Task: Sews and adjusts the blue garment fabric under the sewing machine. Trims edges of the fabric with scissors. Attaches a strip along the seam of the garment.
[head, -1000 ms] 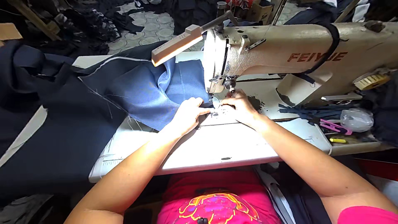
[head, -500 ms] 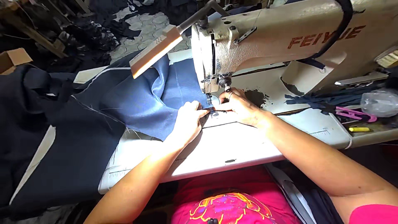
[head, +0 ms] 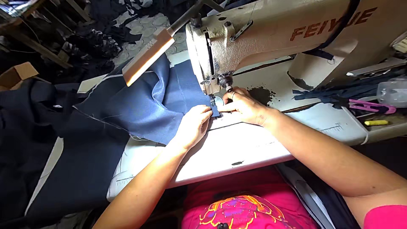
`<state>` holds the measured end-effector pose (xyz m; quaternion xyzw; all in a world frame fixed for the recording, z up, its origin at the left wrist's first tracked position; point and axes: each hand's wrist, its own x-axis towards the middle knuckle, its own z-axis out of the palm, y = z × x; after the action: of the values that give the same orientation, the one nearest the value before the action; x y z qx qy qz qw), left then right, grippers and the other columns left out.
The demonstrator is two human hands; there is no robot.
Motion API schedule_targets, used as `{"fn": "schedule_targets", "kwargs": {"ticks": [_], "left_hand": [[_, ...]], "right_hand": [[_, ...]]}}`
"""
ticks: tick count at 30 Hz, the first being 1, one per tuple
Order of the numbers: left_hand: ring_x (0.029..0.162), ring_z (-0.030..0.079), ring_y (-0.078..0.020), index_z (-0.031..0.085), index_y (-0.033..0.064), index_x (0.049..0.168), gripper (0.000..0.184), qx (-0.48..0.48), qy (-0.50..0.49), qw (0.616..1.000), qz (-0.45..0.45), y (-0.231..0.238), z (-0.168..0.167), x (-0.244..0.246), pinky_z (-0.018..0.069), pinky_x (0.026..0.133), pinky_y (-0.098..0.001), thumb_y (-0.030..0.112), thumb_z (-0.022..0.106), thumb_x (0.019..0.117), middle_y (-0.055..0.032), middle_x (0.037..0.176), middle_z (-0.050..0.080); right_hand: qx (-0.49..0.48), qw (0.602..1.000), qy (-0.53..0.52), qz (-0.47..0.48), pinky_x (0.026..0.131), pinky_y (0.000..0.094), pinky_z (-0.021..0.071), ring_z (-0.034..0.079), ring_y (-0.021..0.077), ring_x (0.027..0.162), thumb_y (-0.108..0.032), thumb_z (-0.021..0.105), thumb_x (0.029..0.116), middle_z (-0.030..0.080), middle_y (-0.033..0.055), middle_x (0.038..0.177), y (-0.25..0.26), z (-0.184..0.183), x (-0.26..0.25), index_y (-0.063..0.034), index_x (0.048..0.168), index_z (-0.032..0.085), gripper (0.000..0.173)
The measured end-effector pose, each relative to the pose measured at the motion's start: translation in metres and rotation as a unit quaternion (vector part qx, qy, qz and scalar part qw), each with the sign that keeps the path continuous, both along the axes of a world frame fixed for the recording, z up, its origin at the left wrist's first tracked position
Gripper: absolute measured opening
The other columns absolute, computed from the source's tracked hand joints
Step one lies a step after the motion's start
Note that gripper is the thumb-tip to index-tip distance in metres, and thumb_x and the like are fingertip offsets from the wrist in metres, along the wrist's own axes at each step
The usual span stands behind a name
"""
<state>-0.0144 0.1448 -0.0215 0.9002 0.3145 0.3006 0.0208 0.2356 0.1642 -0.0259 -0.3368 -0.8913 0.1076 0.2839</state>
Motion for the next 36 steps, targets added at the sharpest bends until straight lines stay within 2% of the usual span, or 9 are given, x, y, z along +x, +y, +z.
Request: {"fn": "schedule_targets", "kwargs": {"ticks": [7, 11, 12, 14, 15, 17, 19, 22, 36], "left_hand": [[0.111, 0.072, -0.0312, 0.078, -0.002, 0.105, 0.025, -0.011, 0.018, 1.0, -0.013, 0.003, -0.002, -0.001, 0.0557, 0.1, -0.042, -0.002, 0.06, 0.0886, -0.0173, 0.113, 0.075], [0.112, 0.071, -0.0317, 0.078, -0.0011, 0.106, 0.026, -0.011, 0.044, 0.998, -0.042, 0.009, 0.0, -0.004, 0.0542, 0.101, -0.0455, 0.003, 0.058, 0.0898, -0.0165, 0.114, 0.075], [0.113, 0.07, -0.0306, 0.078, 0.001, 0.108, 0.028, -0.014, 0.057, 0.997, -0.059, 0.013, 0.001, -0.007, 0.0512, 0.102, -0.0492, 0.008, 0.056, 0.0909, -0.0148, 0.116, 0.074], [0.124, 0.063, -0.0291, 0.076, 0.0084, 0.118, 0.038, -0.054, 0.09, 0.991, -0.083, 0.022, 0.005, -0.018, 0.0369, 0.107, -0.0641, 0.025, 0.05, 0.096, -0.0103, 0.126, 0.072], [0.133, 0.058, -0.0293, 0.075, 0.0127, 0.124, 0.042, -0.085, 0.101, 0.987, -0.093, 0.025, 0.006, -0.024, 0.0281, 0.11, -0.0714, 0.031, 0.047, 0.0984, -0.0081, 0.133, 0.068], [0.143, 0.049, -0.029, 0.071, 0.0217, 0.132, 0.046, -0.12, 0.108, 0.98, -0.114, 0.031, 0.005, -0.034, 0.0195, 0.112, -0.0774, 0.038, 0.043, 0.1, -0.0041, 0.143, 0.063], [0.145, 0.046, -0.0287, 0.069, 0.0246, 0.135, 0.046, -0.126, 0.111, 0.977, -0.132, 0.034, 0.004, -0.039, 0.0191, 0.112, -0.0781, 0.039, 0.041, 0.1014, -0.0032, 0.147, 0.06], [0.143, 0.049, -0.0285, 0.07, 0.024, 0.135, 0.046, -0.119, 0.111, 0.977, -0.139, 0.036, 0.004, -0.04, 0.0219, 0.112, -0.0774, 0.037, 0.04, 0.1024, -0.0041, 0.146, 0.06], [0.142, 0.05, -0.0289, 0.07, 0.024, 0.134, 0.044, -0.123, 0.11, 0.977, -0.136, 0.038, 0.004, -0.039, 0.0235, 0.112, -0.0765, 0.03, 0.042, 0.1009, -0.0049, 0.145, 0.061]], "right_hand": [[-0.018, 1.0, 0.001, -0.004, 0.102, 0.056, 0.041, 0.056, 0.0394, 0.119, -0.002, 0.058, 0.0892, 0.068, 0.0164, 0.113, -0.001, 0.003, 0.0, -0.0211, 0.113, 0.082, 0.039], [-0.017, 1.0, -0.004, -0.009, 0.101, 0.0556, 0.0413, 0.058, 0.0385, 0.117, -0.001, 0.058, 0.0885, 0.069, 0.0158, 0.11, -0.001, 0.004, 0.0, -0.0198, 0.113, 0.082, 0.039], [-0.012, 1.0, 0.003, -0.011, 0.101, 0.0551, 0.0417, 0.059, 0.0375, 0.116, -0.002, 0.058, 0.0898, 0.07, 0.0156, 0.11, -0.001, 0.003, 0.0, -0.0178, 0.114, 0.081, 0.037], [0.015, 1.0, 0.009, -0.009, 0.103, 0.0534, 0.0436, 0.062, 0.035, 0.115, -0.007, 0.057, 0.0942, 0.071, 0.0154, 0.11, 0.0, -0.002, 0.001, -0.0137, 0.12, 0.078, 0.034], [0.03, 1.0, 0.006, 0.0, 0.103, 0.0532, 0.044, 0.063, 0.0337, 0.114, -0.007, 0.056, 0.0937, 0.072, 0.0144, 0.109, 0.0, -0.002, 0.001, -0.015, 0.122, 0.077, 0.036], [0.029, 0.999, -0.011, 0.025, 0.104, 0.0553, 0.0419, 0.062, 0.0331, 0.116, -0.003, 0.056, 0.0894, 0.071, 0.0123, 0.107, -0.001, 0.002, 0.002, -0.0187, 0.117, 0.08, 0.04], [0.028, 0.999, -0.022, 0.03, 0.104, 0.056, 0.0422, 0.062, 0.0321, 0.115, -0.001, 0.057, 0.0873, 0.071, 0.0107, 0.105, -0.002, 0.005, 0.001, -0.0198, 0.112, 0.081, 0.039], [0.022, 0.999, -0.021, 0.025, 0.104, 0.0554, 0.042, 0.061, 0.0325, 0.115, -0.001, 0.056, 0.0867, 0.07, 0.0117, 0.104, -0.002, 0.005, 0.0, -0.0182, 0.11, 0.082, 0.039], [0.014, 1.0, -0.026, 0.01, 0.104, 0.0536, 0.0411, 0.061, 0.031, 0.115, 0.002, 0.052, 0.0865, 0.07, 0.0111, 0.105, -0.003, 0.002, 0.0, -0.0195, 0.111, 0.081, 0.044]]}}
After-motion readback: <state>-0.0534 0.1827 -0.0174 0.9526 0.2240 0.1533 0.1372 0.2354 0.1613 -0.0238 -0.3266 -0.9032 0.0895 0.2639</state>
